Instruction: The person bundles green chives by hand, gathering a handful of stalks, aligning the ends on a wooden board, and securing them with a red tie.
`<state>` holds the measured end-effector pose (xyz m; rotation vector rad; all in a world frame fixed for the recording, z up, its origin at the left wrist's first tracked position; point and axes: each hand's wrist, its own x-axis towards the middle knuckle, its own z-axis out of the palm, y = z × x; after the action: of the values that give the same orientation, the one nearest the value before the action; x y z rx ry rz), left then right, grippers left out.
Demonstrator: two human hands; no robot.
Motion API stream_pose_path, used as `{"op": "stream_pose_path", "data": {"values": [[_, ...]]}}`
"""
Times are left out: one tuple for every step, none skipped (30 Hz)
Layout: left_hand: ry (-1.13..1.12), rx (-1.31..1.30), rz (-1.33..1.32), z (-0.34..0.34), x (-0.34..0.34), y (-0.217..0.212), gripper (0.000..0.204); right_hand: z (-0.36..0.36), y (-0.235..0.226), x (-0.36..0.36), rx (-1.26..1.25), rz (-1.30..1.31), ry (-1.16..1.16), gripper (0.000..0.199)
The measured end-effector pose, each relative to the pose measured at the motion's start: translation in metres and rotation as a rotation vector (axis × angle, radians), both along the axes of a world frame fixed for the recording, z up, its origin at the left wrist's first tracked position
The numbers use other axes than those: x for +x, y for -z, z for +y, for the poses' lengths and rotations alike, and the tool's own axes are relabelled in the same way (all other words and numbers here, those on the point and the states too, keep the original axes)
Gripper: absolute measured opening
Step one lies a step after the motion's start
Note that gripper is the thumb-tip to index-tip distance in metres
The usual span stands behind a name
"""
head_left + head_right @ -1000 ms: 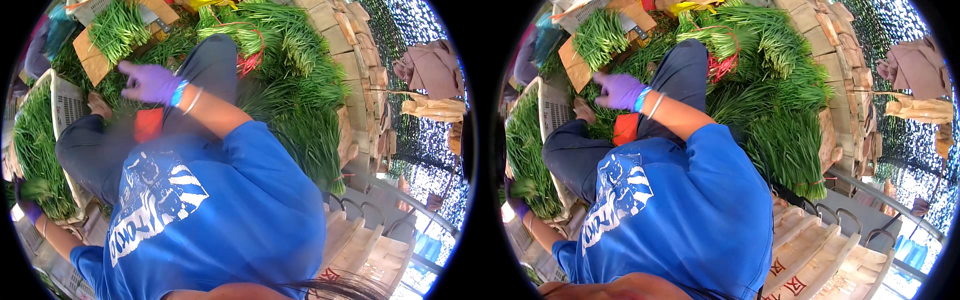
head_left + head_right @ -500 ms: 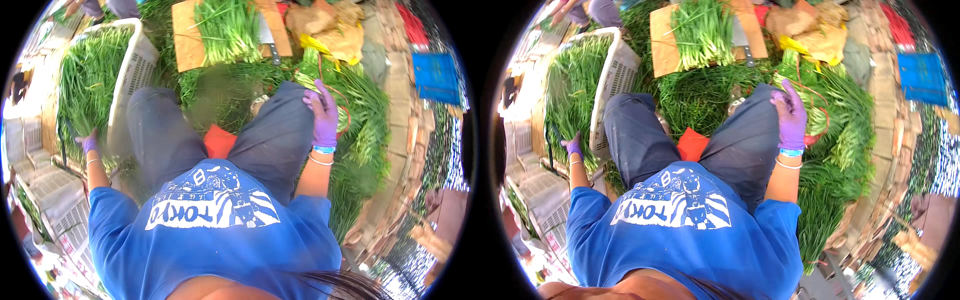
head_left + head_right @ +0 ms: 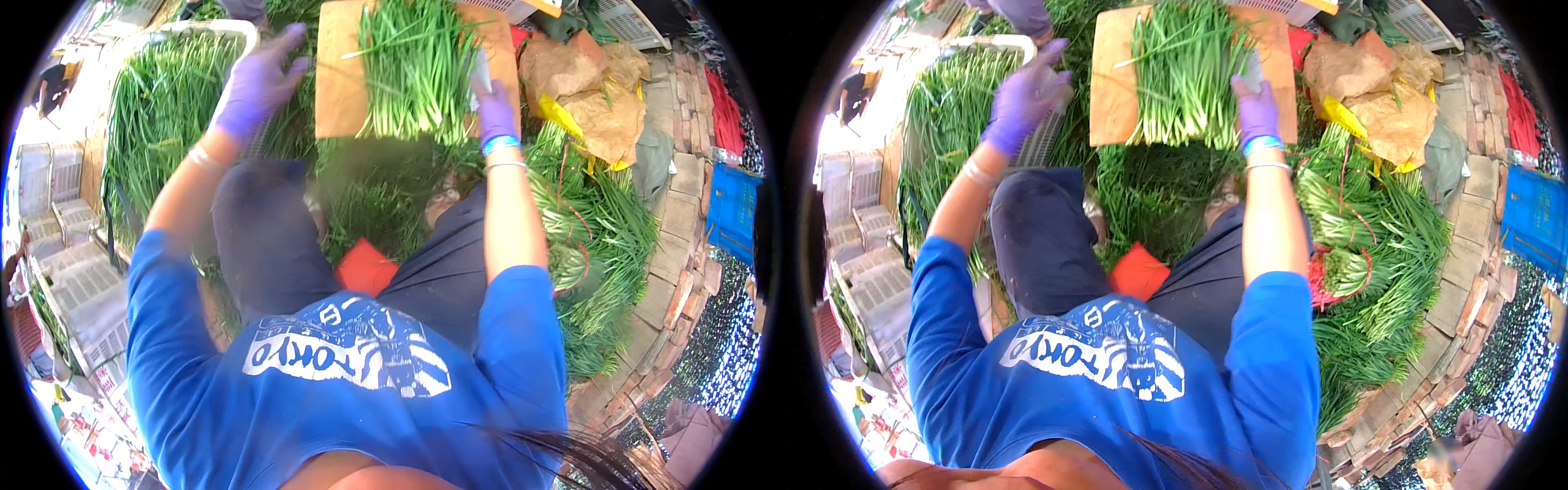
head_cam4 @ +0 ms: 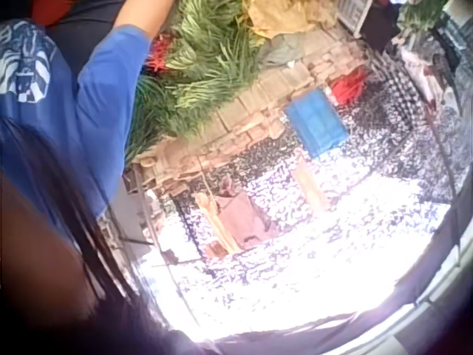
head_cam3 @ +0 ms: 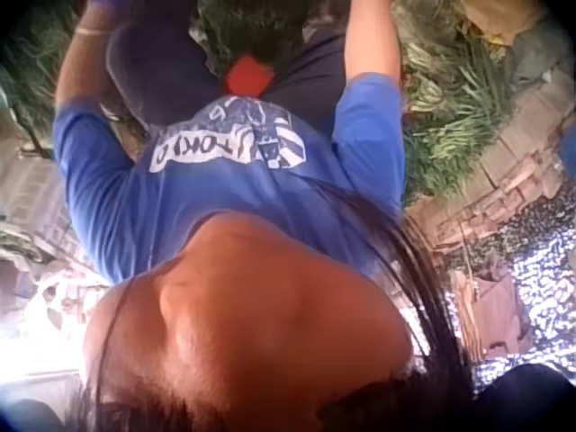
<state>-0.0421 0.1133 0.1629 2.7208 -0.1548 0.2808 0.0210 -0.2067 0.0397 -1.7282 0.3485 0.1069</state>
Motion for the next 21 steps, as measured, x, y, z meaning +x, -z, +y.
{"op": "stream_pose_path", "data": {"values": [[0.045,0.003,-0.075,0.002,0.034,0.052,0.055,0.01,0.006,0.006,-0.097,0.01,-0.014,0.065],[0.004,0.182,-0.016,-0.008,0.06,0.082,0.064,0.019,0.005,0.007,-0.199,-0.003,-0.012,0.065],[-0.062,0.311,0.059,-0.027,0.074,0.095,0.071,0.025,-0.001,0.004,-0.296,0.023,0.004,0.067],[-0.085,0.395,0.111,-0.03,0.087,0.127,0.072,0.032,-0.007,0.005,-0.395,0.048,0.016,0.07],[-0.093,0.416,0.245,-0.034,0.105,0.15,0.055,0.036,0.001,0.01,-0.426,0.18,0.084,0.071],[-0.022,0.461,0.326,-0.029,0.118,0.166,0.03,0.04,0.003,0.01,-0.396,0.17,0.097,0.074],[-0.008,0.492,0.186,-0.024,0.12,0.173,0.021,0.047,-0.006,0.007,-0.402,0.199,0.116,0.075],[0.007,0.519,0.046,-0.022,0.12,0.172,0.016,0.051,-0.012,0.004,-0.407,0.23,0.135,0.075],[-0.023,0.535,-0.045,-0.018,0.122,0.17,0.016,0.053,-0.006,0.009,-0.371,0.305,0.119,0.075],[-0.052,0.45,-0.097,-0.027,0.116,0.135,0.014,0.051,0.001,0.011,-0.375,0.329,0.162,0.074],[-0.081,0.108,-0.211,-0.014,0.115,0.132,0.014,0.055,0.005,0.014,-0.377,0.344,0.193,0.074],[-0.112,-0.235,-0.32,0.0,0.112,0.129,0.014,0.058,0.01,0.018,-0.38,0.358,0.223,0.073],[-0.209,-0.411,-0.107,0.002,0.105,0.113,0.015,0.053,0.025,0.022,-0.34,0.325,0.243,0.073],[-0.311,-0.582,0.108,0.001,0.086,0.096,0.017,0.053,0.028,0.023,-0.364,0.35,0.238,0.073],[-0.299,-0.848,0.143,-0.008,0.065,0.095,0.021,0.054,0.028,0.025,-0.389,0.367,0.231,0.073],[-0.336,-0.928,0.373,-0.008,0.045,0.107,0.02,0.056,0.027,0.028,-0.409,0.381,0.228,0.073],[-0.296,-1.091,0.573,-0.007,0.025,0.122,0.02,0.061,0.027,0.032,-0.369,0.39,0.229,0.072],[-0.291,-1.108,0.691,-0.014,0.01,0.129,0.02,0.064,0.031,0.032,-0.403,0.372,0.251,0.071],[-0.418,-1.136,0.81,-0.025,0.005,0.126,0.021,0.069,0.037,0.032,-0.437,0.354,0.279,0.071],[-0.429,-1.116,0.846,-0.024,0.003,0.14,0.024,0.076,0.034,0.031,-0.476,0.337,0.302,0.07],[-0.401,-1.073,0.913,-0.022,0.002,0.155,0.023,0.082,0.031,0.029,-0.471,0.357,0.285,0.073]]}}
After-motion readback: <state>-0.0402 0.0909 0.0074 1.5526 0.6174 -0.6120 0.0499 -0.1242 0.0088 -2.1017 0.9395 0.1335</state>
